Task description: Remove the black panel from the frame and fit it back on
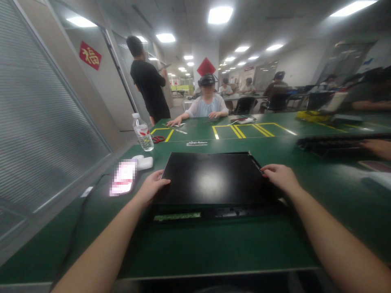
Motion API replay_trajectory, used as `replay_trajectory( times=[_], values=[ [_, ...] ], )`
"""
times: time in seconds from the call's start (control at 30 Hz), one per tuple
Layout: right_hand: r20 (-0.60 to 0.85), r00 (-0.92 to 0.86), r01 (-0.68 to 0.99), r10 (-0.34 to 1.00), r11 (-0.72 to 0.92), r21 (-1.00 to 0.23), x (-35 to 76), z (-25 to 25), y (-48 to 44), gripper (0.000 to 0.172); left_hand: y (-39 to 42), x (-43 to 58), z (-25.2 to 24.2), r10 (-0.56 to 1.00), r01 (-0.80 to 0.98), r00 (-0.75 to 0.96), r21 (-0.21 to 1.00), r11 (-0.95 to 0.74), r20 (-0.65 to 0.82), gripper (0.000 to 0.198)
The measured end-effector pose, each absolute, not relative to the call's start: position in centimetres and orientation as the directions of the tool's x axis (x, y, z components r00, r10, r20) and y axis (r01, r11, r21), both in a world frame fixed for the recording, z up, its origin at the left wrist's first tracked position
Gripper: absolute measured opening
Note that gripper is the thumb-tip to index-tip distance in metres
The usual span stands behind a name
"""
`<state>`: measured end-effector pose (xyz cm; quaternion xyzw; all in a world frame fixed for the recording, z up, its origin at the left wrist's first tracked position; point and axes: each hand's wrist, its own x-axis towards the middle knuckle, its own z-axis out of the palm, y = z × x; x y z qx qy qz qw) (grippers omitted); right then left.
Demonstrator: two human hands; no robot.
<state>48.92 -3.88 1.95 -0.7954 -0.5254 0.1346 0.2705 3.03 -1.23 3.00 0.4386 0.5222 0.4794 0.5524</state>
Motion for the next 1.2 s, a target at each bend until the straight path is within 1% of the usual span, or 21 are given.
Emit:
replay_trajectory(
  times=[0.13,0.27,0.43,0.6,0.83,0.97,1.2],
  values=[
    [0.071,0.414,0.752,0.908,-0.297,-0.589,48.79,2.11,-3.96,0.028,-1.16,2.73,2.72,0.987,-0.074,-0.005,0.984,0.161,-0.161,0.053],
    [0.08,0.412,0.763,0.908,-0.296,-0.575,48.67,2.23,-4.01,0.028,-0.93,2.32,2.34,0.986,-0.086,-0.002,0.982,0.166,-0.166,0.052],
    [0.103,0.4,0.775,0.911,-0.276,-0.569,48.93,1.87,-3.87,0.028,-0.63,2.48,2.3,0.982,-0.118,-0.039,0.977,0.18,-0.186,0.038],
    [0.094,0.404,0.763,0.91,-0.279,-0.583,49.11,1.66,-3.82,0.029,-0.74,2.84,2.54,0.978,-0.145,-0.056,0.971,0.189,-0.199,0.033],
    [0.076,0.403,0.771,0.912,-0.294,-0.565,48.95,1.82,-3.87,0.03,-1.03,2.86,2.69,0.983,-0.139,-0.031,0.974,0.177,-0.183,0.039],
    [0.076,0.4,0.766,0.913,-0.288,-0.574,48.96,1.8,-3.9,0.03,-1.11,2.83,2.73,0.984,-0.115,-0.042,0.979,0.167,-0.173,0.04],
    [0.097,0.393,0.785,0.914,-0.279,-0.554,49.18,1.6,-3.82,0.028,-1.15,2.88,2.7,0.983,-0.103,-0.062,0.981,0.165,-0.172,0.042]
  ],
)
